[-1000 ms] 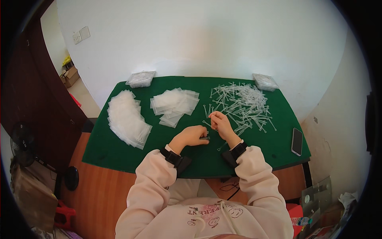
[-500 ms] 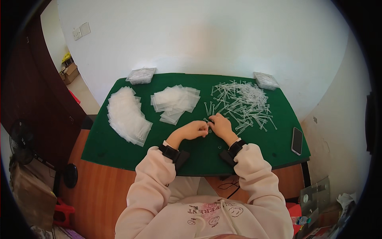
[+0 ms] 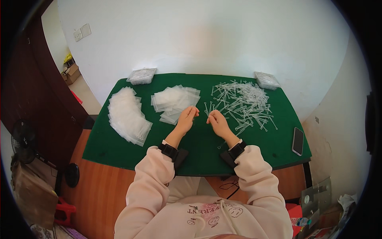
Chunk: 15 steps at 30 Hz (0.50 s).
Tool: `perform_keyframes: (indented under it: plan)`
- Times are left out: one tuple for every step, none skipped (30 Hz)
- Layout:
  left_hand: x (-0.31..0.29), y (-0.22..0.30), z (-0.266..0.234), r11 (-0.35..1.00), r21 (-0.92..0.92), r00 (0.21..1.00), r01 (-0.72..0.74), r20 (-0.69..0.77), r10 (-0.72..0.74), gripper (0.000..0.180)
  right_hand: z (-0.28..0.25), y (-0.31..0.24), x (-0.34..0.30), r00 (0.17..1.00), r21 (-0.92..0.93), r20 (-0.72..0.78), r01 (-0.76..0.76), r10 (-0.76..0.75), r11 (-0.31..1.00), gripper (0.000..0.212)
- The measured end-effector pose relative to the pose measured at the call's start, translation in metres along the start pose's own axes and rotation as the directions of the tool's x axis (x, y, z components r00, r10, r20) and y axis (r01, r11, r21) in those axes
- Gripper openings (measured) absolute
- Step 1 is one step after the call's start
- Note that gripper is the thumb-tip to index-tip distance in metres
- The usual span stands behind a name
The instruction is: The person is manually organizing and packaging small white plastic strips into transparent plastic bags at a workstation.
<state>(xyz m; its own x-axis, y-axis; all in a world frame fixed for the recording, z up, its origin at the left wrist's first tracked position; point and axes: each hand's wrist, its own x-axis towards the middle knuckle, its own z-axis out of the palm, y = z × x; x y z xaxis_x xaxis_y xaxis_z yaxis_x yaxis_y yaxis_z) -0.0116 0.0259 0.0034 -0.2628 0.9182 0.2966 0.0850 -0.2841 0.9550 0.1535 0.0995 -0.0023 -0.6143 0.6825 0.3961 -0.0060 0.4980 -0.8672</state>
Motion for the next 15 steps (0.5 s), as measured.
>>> perform_keyframes:
  plan:
    - [0.0005, -0.0009, 0.0005, 1.000, 0.001, 1.000, 0.002, 0.001, -0.002, 0.021, -0.0015, -0.0016, 0.0015, 1.000, 0.002, -0.001, -0.001, 0.001, 1.000, 0.011]
    - [0.0002, -0.0004, 0.0013, 0.997, -0.067, 0.999, 0.031, 0.035, -0.029, 0.021, -0.0027, -0.0028, 0.0024, 0.993, 0.158, 0.052, -0.110, 0.103, 0.981, 0.010]
    - [-0.0001, -0.0001, 0.0019, 0.989, -0.134, 0.996, 0.063, 0.070, -0.054, 0.020, -0.0037, -0.0040, 0.0031, 0.974, 0.305, 0.119, -0.220, 0.193, 0.927, 0.009]
    - [-0.0007, 0.0002, 0.0027, 0.975, -0.200, 0.991, 0.098, 0.106, -0.077, 0.020, -0.0043, -0.0047, 0.0033, 0.943, 0.435, 0.198, -0.329, 0.268, 0.838, 0.009]
    - [-0.0017, 0.0003, 0.0035, 0.975, -0.197, 0.991, 0.103, 0.109, -0.083, 0.020, -0.0046, -0.0050, 0.0029, 0.942, 0.439, 0.196, -0.332, 0.272, 0.835, 0.009]
    - [-0.0028, 0.0004, 0.0043, 0.968, -0.208, 0.984, 0.140, 0.134, -0.113, 0.019, -0.0045, -0.0053, 0.0021, 0.934, 0.487, 0.233, -0.352, 0.270, 0.799, 0.010]
    - [-0.0024, 0.0001, 0.0048, 0.961, -0.217, 0.977, 0.173, 0.159, -0.140, 0.018, -0.0051, -0.0058, 0.0026, 0.927, 0.532, 0.269, -0.370, 0.263, 0.762, 0.012]
    - [-0.0022, -0.0001, 0.0053, 0.952, -0.226, 0.968, 0.207, 0.185, -0.167, 0.017, -0.0058, -0.0061, 0.0027, 0.919, 0.574, 0.303, -0.388, 0.253, 0.721, 0.013]
    - [-0.0021, -0.0003, 0.0053, 0.952, -0.223, 0.968, 0.210, 0.187, -0.170, 0.017, -0.0065, -0.0059, 0.0024, 0.919, 0.577, 0.301, -0.387, 0.254, 0.719, 0.013]
    - [-0.0022, -0.0003, 0.0046, 0.948, -0.233, 0.964, 0.218, 0.205, -0.171, 0.016, -0.0072, -0.0057, 0.0019, 0.915, 0.624, 0.330, -0.395, 0.230, 0.674, 0.014]
    - [-0.0024, -0.0002, 0.0041, 0.944, -0.242, 0.960, 0.226, 0.222, -0.173, 0.016, -0.0080, -0.0057, 0.0012, 0.911, 0.668, 0.358, -0.403, 0.205, 0.626, 0.015]
    - [-0.0029, 0.0004, 0.0037, 0.938, -0.256, 0.955, 0.234, 0.239, -0.173, 0.016, -0.0079, -0.0064, 0.0010, 0.906, 0.704, 0.384, -0.413, 0.180, 0.577, 0.016]
    - [-0.0034, 0.0009, 0.0040, 0.937, -0.257, 0.955, 0.237, 0.241, -0.176, 0.016, -0.0079, -0.0070, 0.0012, 0.905, 0.704, 0.384, -0.415, 0.183, 0.576, 0.016]
    - [-0.0038, 0.0015, 0.0043, 0.935, -0.249, 0.952, 0.251, 0.241, -0.191, 0.015, -0.0082, -0.0077, 0.0016, 0.903, 0.695, 0.385, -0.421, 0.192, 0.584, 0.016]
    - [-0.0042, 0.0019, 0.0046, 0.934, -0.241, 0.948, 0.265, 0.240, -0.207, 0.014, -0.0085, -0.0083, 0.0018, 0.900, 0.685, 0.387, -0.426, 0.201, 0.591, 0.016]
